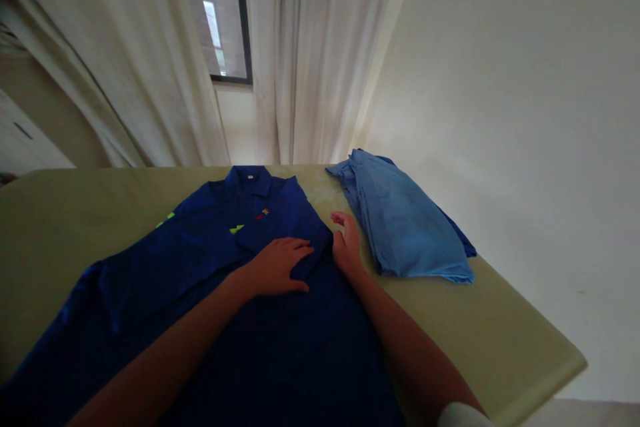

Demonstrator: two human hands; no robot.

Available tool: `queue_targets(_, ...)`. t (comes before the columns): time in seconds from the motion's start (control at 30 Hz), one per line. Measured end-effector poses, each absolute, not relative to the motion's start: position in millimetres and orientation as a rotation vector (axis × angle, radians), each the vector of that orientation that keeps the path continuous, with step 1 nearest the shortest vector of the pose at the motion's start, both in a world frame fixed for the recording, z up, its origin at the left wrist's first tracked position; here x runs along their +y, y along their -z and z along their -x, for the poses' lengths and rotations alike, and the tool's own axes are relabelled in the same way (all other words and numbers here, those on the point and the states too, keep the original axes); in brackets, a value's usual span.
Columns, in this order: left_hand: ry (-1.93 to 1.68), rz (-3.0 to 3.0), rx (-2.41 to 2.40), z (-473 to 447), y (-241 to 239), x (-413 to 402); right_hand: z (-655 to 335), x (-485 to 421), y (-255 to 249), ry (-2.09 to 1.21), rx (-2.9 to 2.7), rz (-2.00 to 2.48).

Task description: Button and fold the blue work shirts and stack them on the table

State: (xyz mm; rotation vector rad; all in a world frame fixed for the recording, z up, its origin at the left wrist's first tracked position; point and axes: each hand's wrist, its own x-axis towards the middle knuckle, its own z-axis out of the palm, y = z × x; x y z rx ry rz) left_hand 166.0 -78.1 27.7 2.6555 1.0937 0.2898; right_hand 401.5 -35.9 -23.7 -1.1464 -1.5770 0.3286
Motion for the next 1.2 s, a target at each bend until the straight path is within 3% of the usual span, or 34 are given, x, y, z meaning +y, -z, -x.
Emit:
queue_targets(0.13, -0.175, -2.604, 1.353, -183.3, -35.4, -86.1, -404.7, -36.7, 18.3, -0.417, -1.517, 1.142)
queue_targets(0.3, -0.472, -2.334, 1.747, -179.9, -50.7, -79.9, -395.6, -47.3, 13.2, -0.317, -2.030, 1.043)
queue_targets(0.43, -0.480, -2.382, 1.676, -181.4, -55.2, -82.0, -393.5, -41.6, 15.0, -0.105, -1.997, 1.382)
queue_targets(0.53, -0.406, -2.431, 1.625, -181.8, -55.1, -85.4, -407.1, -26.9, 12.8, -0.182, -1.967, 1.534)
queue_targets(0.7, -0.266, -2.498, 1.331, -178.1, -52.4, -86.2, -441.3, -10.9, -0.2, -0.394, -2.308, 1.412)
queue_targets(0.8, -0.232, -2.467, 1.208, -173.0, -47.5, -79.1, -448.6, -14.0, -13.2, -0.257, -2.429, 1.460)
queue_targets(0.93, -0.429, -2.556, 1.498, -164.9, -23.8, -69.3, -419.4, -31.5, -26.1, -0.015, -2.228, 1.458)
queue_targets(1.07, -0.339, -2.556, 1.613, -152.4, 6.1, -61.5, -375.3, -53.1, -9.8, -0.075, -2.387, 1.307)
queue_targets(1.2, -0.320, -2.486, 1.429, -116.9, -1.3, -22.0, -362.5, -60.9, 15.6, -0.235, -2.556, 1.364)
